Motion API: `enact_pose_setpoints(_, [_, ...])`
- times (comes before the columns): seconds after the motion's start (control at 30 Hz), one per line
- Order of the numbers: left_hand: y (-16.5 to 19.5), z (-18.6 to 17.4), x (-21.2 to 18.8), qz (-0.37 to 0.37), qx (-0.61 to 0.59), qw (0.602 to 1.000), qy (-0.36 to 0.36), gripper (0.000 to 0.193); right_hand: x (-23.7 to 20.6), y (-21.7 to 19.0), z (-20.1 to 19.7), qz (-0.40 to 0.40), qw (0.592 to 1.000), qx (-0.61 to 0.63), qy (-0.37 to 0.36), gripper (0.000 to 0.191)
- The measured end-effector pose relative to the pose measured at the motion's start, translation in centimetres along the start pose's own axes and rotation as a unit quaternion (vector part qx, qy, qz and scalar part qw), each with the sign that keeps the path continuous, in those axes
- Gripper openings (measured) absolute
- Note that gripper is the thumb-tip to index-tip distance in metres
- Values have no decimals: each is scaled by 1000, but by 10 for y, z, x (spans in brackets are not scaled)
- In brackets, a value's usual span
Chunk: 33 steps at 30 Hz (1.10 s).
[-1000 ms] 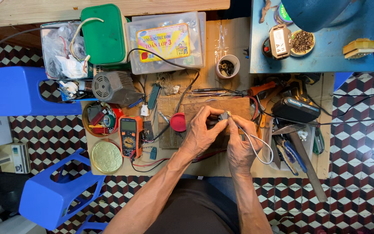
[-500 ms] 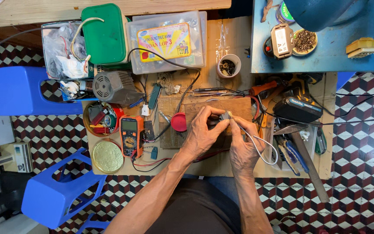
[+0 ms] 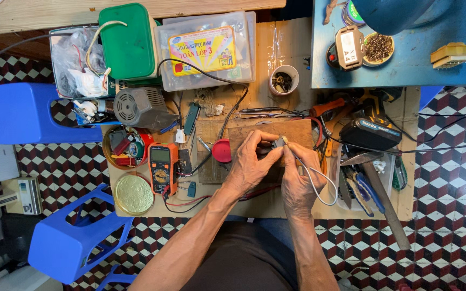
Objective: The person uses a heat gun to warm a white electrical plug, then inserts and adjusts wires into its terminals. They test the connections with a multimeter and use pliers to trim or secure the wires.
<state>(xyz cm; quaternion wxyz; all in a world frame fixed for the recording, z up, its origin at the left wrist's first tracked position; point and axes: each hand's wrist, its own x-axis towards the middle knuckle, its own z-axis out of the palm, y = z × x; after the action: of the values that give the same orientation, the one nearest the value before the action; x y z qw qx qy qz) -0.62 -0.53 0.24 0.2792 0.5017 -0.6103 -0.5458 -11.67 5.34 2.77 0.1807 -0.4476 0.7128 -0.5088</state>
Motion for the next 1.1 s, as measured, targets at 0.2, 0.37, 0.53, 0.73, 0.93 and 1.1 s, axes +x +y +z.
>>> enact_pose_setpoints(0.2, [0, 0, -1, -2, -14, 1000, 2, 31, -2, -2, 0, 9, 1000, 3, 2, 11])
enact_pose_setpoints(0.37, [2, 0, -1, -14, -12, 1000, 2, 31, -3, -1, -1, 26, 999, 27, -1, 11])
enact_pose_setpoints(0.53, [4, -1, -1, -10, -26, 1000, -1, 30, -3, 3, -1, 39, 998, 39, -2, 10])
enact_pose_setpoints(0.73, [5, -2, -1, -22, -16, 1000, -9, 30, -4, 5, -1, 63, 997, 46, -12, 10])
enact_pose_setpoints(0.93, [4, 0, -3, -12, -18, 1000, 1, 30, -6, 6, 2, 49, 998, 44, 9, 10])
enact_pose_setpoints(1.1, [2, 0, -3, -10, -4, 1000, 4, 31, -6, 7, 6, 40, 998, 35, 26, 11])
